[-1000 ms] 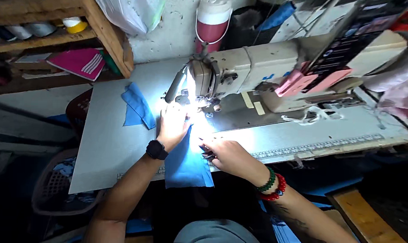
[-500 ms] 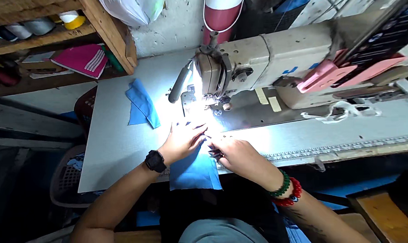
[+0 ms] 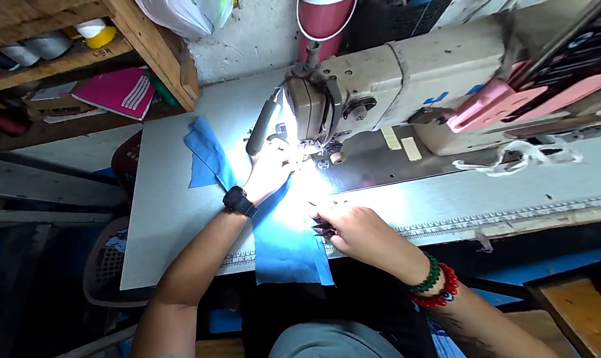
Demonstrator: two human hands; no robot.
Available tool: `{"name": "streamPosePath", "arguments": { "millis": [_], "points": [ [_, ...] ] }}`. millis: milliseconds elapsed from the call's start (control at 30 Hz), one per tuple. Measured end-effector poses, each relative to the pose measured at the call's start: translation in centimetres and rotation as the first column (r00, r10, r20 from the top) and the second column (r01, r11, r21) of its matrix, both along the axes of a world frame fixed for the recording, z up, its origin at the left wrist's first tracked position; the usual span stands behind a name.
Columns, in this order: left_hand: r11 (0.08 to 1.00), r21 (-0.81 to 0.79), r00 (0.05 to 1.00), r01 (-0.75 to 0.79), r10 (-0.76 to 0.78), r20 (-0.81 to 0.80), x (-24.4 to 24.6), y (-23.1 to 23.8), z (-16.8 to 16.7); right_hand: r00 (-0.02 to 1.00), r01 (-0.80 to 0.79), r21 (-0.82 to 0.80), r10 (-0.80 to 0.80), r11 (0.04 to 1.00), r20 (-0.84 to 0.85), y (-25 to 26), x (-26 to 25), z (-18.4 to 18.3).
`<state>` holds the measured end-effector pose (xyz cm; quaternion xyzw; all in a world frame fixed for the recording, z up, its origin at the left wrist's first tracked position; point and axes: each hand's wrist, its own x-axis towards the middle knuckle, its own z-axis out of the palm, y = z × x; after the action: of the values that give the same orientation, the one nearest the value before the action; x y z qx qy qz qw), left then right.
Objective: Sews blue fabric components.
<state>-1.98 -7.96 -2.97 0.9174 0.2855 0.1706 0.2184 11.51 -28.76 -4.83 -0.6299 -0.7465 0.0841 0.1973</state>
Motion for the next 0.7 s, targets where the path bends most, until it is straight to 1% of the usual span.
{"name": "streamPosePath", "arguments": {
  "millis": [100, 167, 233, 300, 367, 433, 500, 533, 600, 633, 700],
  "points": [
    [0.996, -0.068, 0.998, -0.052, 0.053, 0.019, 0.1, 0.1, -0.2, 1.0, -0.002, -0.015, 0.002, 1.0, -0.015, 0.0, 0.1, 0.0],
    [1.0, -0.024, 0.999, -0.017, 0.018, 0.05, 0.2, 0.6, -0.8, 0.999, 0.002, -0.019, -0.003, 1.0, -0.035, 0.0, 0.0, 0.0],
    [1.0, 0.0, 1.0, 0.028, -0.028, 0.009, 0.4, 0.8, -0.8, 0.999, 0.008, -0.019, -0.009, 1.0, -0.039, -0.1, 0.0, -0.1],
    [1.0, -0.015, 1.0, 0.021, -0.021, -0.003, 0.8, 0.9, -0.2, 1.0, 0.007, -0.016, -0.008, 1.0, -0.029, -0.1, -0.1, 0.0],
    [1.0, -0.011, 1.0, -0.026, 0.027, 0.016, 1.5, 1.4, 0.5, 1.0, 0.003, -0.019, -0.003, 1.0, -0.023, -0.1, -0.1, 0.0],
    [0.993, 0.059, 0.993, -0.107, 0.109, -0.034, 2.2, 2.7, 0.8, 1.0, 0.004, -0.027, -0.005, 1.0, -0.029, -0.1, -0.1, 0.1],
    [0.964, 0.187, 0.974, -0.19, 0.209, -0.087, 2.7, 4.7, -0.1, 0.999, 0.01, -0.044, -0.011, 0.999, -0.035, 0.0, -0.1, 0.3],
    [0.953, 0.205, 0.964, -0.222, 0.247, -0.104, 2.7, 5.8, -0.8, 0.999, 0.011, -0.058, -0.013, 0.998, -0.035, -0.1, -0.1, 0.3],
    [0.952, 0.164, 0.961, -0.26, 0.272, -0.052, 1.9, 7.2, -1.8, 0.999, 0.017, -0.069, -0.019, 0.997, -0.035, 0.0, -0.1, 0.3],
    [0.961, 0.113, 0.966, -0.252, 0.257, -0.034, 1.3, 6.8, -1.6, 0.999, 0.021, -0.07, -0.023, 0.997, -0.036, 0.0, -0.1, 0.3],
    [0.984, -0.008, 0.983, -0.177, 0.176, -0.047, -0.4, 4.0, 0.0, 0.999, 0.018, -0.066, -0.021, 0.998, -0.045, 0.0, -0.1, 0.1]
  ]
}}
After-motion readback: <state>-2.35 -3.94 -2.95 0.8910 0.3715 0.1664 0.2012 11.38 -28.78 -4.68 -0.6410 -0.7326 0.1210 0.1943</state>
